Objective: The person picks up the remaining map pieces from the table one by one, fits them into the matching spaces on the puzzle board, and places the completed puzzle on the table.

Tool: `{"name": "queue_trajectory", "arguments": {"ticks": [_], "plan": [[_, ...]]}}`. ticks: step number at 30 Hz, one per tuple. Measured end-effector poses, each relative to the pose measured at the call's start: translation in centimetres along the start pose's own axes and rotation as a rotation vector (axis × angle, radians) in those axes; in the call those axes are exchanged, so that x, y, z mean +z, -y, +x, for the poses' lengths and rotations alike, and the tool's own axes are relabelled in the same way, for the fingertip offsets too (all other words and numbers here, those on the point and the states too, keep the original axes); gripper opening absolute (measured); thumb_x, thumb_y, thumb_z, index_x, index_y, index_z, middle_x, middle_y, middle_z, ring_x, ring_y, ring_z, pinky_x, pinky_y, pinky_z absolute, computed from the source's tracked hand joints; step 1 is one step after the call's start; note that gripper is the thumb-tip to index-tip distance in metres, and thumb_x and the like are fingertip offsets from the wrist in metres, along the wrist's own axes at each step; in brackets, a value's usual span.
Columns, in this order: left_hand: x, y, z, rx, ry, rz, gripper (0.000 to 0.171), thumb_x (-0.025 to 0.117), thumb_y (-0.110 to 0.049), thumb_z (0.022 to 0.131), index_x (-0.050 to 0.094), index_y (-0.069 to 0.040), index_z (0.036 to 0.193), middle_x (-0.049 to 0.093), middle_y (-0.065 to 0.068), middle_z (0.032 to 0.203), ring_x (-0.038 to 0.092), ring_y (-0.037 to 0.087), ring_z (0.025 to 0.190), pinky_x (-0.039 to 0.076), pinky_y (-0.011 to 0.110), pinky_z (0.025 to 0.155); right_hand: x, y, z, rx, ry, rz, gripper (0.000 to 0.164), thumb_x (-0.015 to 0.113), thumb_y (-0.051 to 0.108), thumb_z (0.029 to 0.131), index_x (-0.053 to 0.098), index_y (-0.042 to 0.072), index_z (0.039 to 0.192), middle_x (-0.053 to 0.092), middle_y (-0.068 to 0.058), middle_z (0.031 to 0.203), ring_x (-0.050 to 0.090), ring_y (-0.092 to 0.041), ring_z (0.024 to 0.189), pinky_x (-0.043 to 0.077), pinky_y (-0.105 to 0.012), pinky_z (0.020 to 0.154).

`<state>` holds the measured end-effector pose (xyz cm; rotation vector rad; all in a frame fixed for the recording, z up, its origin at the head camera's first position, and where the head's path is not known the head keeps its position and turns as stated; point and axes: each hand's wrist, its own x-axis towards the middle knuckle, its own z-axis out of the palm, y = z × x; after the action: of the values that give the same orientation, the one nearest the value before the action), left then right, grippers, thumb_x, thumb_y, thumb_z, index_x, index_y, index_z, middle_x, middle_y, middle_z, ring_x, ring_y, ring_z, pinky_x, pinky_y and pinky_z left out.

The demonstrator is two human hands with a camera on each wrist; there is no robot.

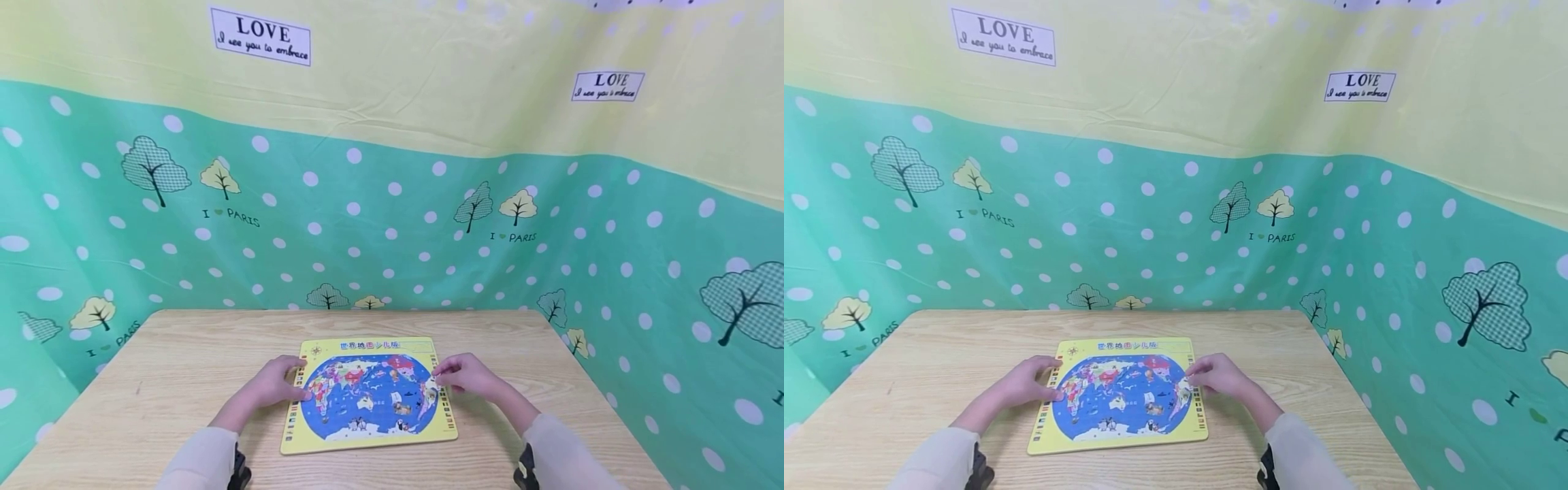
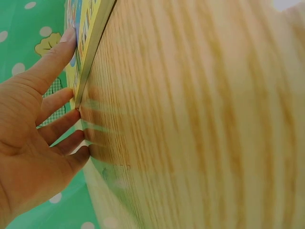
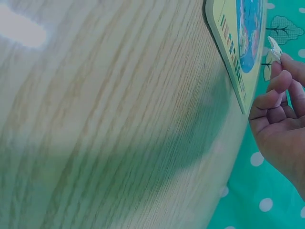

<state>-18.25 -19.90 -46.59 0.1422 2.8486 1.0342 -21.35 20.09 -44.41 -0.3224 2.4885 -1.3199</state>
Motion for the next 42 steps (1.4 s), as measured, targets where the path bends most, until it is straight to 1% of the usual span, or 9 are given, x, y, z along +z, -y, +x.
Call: {"name": "queue_trajectory", "arguments": {"ticks": [7,14,23,32,37,42], "plan": [[0.0,0.1,0.0,0.003,-0.003,-0.009,0.079,0.083,-0.034,0.063,0.053,-0.001,0.129,0.043,0.027,0.139,0.035,0.05,0.129,0.031,0.062,0.106,0.5,0.3,0.2,-0.016,0.029,-0.006,0.017,0.069,0.015,0.082,0.069,0.007,0.097,0.063,-0.004,0.076,0.048,-0.011,0.056,0.042,-0.018,0.05],[0.0,0.0,-0.1,0.004,-0.006,-0.008,0.079,0.083,-0.034,0.064,0.053,-0.001,0.129,0.043,0.027,0.139,0.035,0.05,0.129,0.031,0.062,0.106,0.9,0.4,0.4,-0.015,0.035,-0.002,0.017,0.068,0.015,0.083,0.069,0.008,0.098,0.064,-0.007,0.077,0.047,-0.01,0.054,0.041,-0.018,0.049],[0.1,0.0,-0.1,-0.005,-0.006,-0.01,0.08,0.084,-0.034,0.063,0.053,-0.001,0.129,0.043,0.027,0.138,0.035,0.049,0.129,0.031,0.062,0.106,1.5,1.0,0.6,-0.035,0.047,0.013,0.019,0.068,0.015,0.083,0.068,0.005,0.099,0.066,-0.009,0.08,0.047,-0.011,0.054,0.04,-0.019,0.049],[-0.1,-0.2,-0.2,0.005,-0.007,-0.009,0.079,0.083,-0.033,0.063,0.053,0.0,0.128,0.043,0.028,0.138,0.035,0.05,0.129,0.031,0.062,0.106,2.0,1.0,1.0,-0.046,0.062,0.002,0.016,0.068,0.016,0.083,0.069,0.007,0.097,0.064,-0.005,0.075,0.046,-0.01,0.054,0.041,-0.017,0.048],[0.0,-0.1,-0.1,0.003,-0.009,-0.01,0.079,0.083,-0.033,0.063,0.053,0.0,0.128,0.043,0.027,0.138,0.035,0.049,0.129,0.031,0.062,0.107,2.4,1.4,1.0,-0.049,0.072,0.027,0.02,0.068,0.015,0.083,0.068,0.004,0.099,0.064,-0.005,0.076,0.047,-0.011,0.055,0.043,-0.019,0.051],[0.0,0.0,-0.1,0.003,-0.008,-0.009,0.08,0.083,-0.033,0.063,0.053,0.0,0.128,0.043,0.027,0.138,0.036,0.049,0.129,0.031,0.061,0.107,2.6,1.8,1.0,-0.055,0.079,0.046,0.023,0.068,0.014,0.084,0.067,0.001,0.102,0.066,-0.005,0.077,0.047,-0.012,0.056,0.042,-0.02,0.051]]}}
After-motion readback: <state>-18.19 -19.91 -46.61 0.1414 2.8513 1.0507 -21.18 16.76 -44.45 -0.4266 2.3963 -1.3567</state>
